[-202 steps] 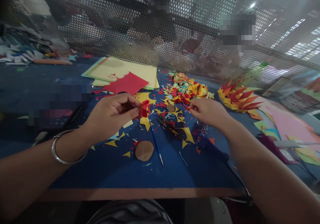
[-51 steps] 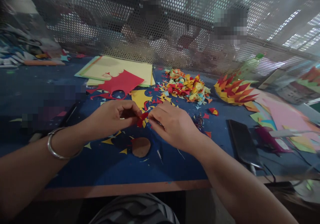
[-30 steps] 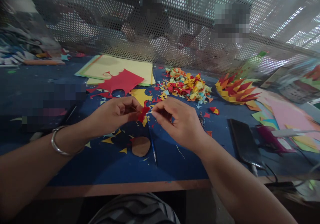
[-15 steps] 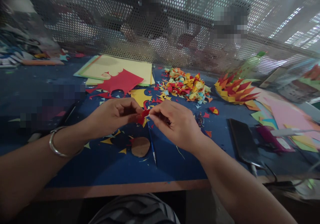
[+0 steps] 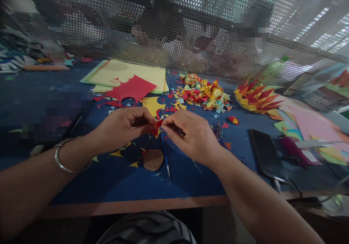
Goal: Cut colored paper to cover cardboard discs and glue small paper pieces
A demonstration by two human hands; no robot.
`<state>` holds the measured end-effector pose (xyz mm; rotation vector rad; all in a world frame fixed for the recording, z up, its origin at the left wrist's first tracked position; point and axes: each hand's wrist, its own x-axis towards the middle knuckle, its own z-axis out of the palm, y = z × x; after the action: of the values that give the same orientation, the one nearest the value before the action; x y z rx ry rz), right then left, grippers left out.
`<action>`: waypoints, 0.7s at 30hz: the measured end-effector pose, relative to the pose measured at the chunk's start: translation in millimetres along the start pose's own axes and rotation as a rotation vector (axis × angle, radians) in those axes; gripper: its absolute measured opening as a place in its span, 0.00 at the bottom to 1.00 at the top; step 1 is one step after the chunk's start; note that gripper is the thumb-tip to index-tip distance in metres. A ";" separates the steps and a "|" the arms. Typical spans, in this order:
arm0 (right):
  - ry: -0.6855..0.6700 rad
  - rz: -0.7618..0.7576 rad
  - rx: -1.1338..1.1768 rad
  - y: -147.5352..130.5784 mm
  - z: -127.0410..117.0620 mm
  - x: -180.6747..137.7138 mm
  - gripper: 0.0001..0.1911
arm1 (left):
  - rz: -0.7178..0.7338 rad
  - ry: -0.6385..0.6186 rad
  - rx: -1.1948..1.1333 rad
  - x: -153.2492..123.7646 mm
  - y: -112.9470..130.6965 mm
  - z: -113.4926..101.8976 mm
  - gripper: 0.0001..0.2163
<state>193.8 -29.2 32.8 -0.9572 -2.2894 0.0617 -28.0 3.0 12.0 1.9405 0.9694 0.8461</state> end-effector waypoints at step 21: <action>0.082 0.197 0.233 -0.1 8.2 -5.1 0.12 | -0.168 0.033 -0.508 4.0 3.7 5.1 0.10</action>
<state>191.6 -31.0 23.6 -1.0370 -2.0537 0.3587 -20.6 3.1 13.6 1.3975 0.8243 0.9240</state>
